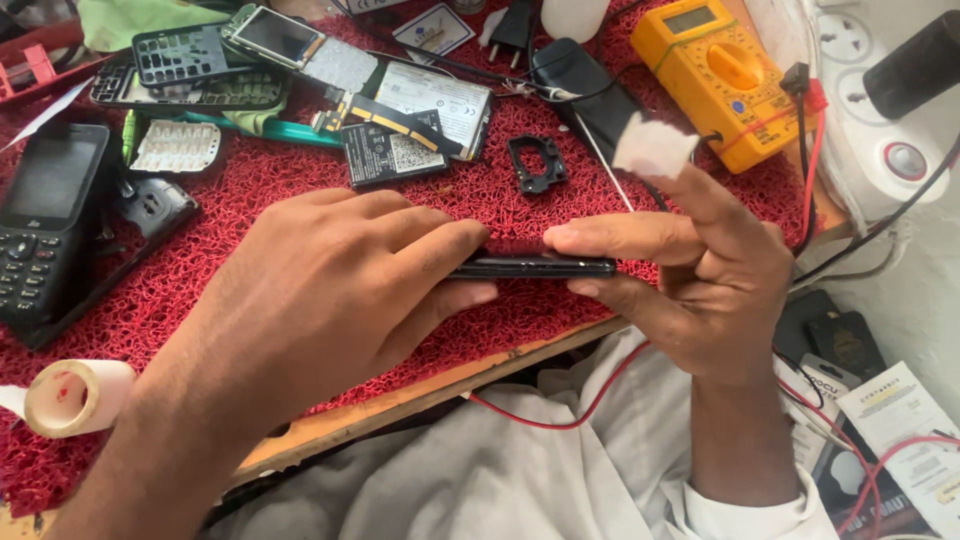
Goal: The person works on a disassembled smartphone, applying small pieces of tape to internal components and using tweezers to adjust parts. They repeatedly open and close the phone casing, inspect the interior, and connect a charging cable to test the device.
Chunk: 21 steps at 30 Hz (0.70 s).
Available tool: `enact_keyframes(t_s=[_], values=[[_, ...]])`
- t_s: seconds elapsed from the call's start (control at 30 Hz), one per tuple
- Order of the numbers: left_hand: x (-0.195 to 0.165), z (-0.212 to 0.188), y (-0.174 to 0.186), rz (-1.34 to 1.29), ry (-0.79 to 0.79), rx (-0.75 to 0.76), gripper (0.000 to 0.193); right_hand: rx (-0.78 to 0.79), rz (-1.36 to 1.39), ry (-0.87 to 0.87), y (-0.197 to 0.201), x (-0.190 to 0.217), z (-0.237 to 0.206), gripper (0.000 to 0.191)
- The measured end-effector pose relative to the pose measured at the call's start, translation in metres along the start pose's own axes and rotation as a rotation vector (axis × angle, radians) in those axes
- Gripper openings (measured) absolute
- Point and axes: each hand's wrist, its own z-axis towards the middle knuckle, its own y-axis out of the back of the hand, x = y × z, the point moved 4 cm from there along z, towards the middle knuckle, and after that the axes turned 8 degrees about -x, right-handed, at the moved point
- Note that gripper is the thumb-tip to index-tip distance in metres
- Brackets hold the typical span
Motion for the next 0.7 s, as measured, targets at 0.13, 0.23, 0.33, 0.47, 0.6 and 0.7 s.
enact_keyframes(t_s=[0.13,0.23,0.33,0.47,0.6,0.7], values=[[0.005,0.002,-0.003,-0.034,0.038,0.043,0.035,0.009,-0.013,-0.006,0.003,0.000,0.003,0.074],[0.011,0.001,0.000,-0.045,0.058,0.041,0.040,0.012,-0.013,-0.024,0.005,0.000,0.006,0.075],[0.028,-0.013,0.013,-0.166,0.244,0.041,0.037,0.004,-0.003,-0.041,0.007,-0.001,0.009,0.077],[0.037,-0.035,0.017,-0.433,0.287,-0.073,0.032,0.001,-0.036,-0.040,0.004,0.002,0.009,0.081],[0.039,-0.051,0.017,-0.464,0.284,-0.113,0.031,0.006,-0.084,-0.009,-0.002,0.008,0.009,0.077],[0.042,-0.052,0.016,-0.470,0.276,-0.143,0.028,-0.047,-0.171,-0.061,-0.004,0.008,0.010,0.081]])
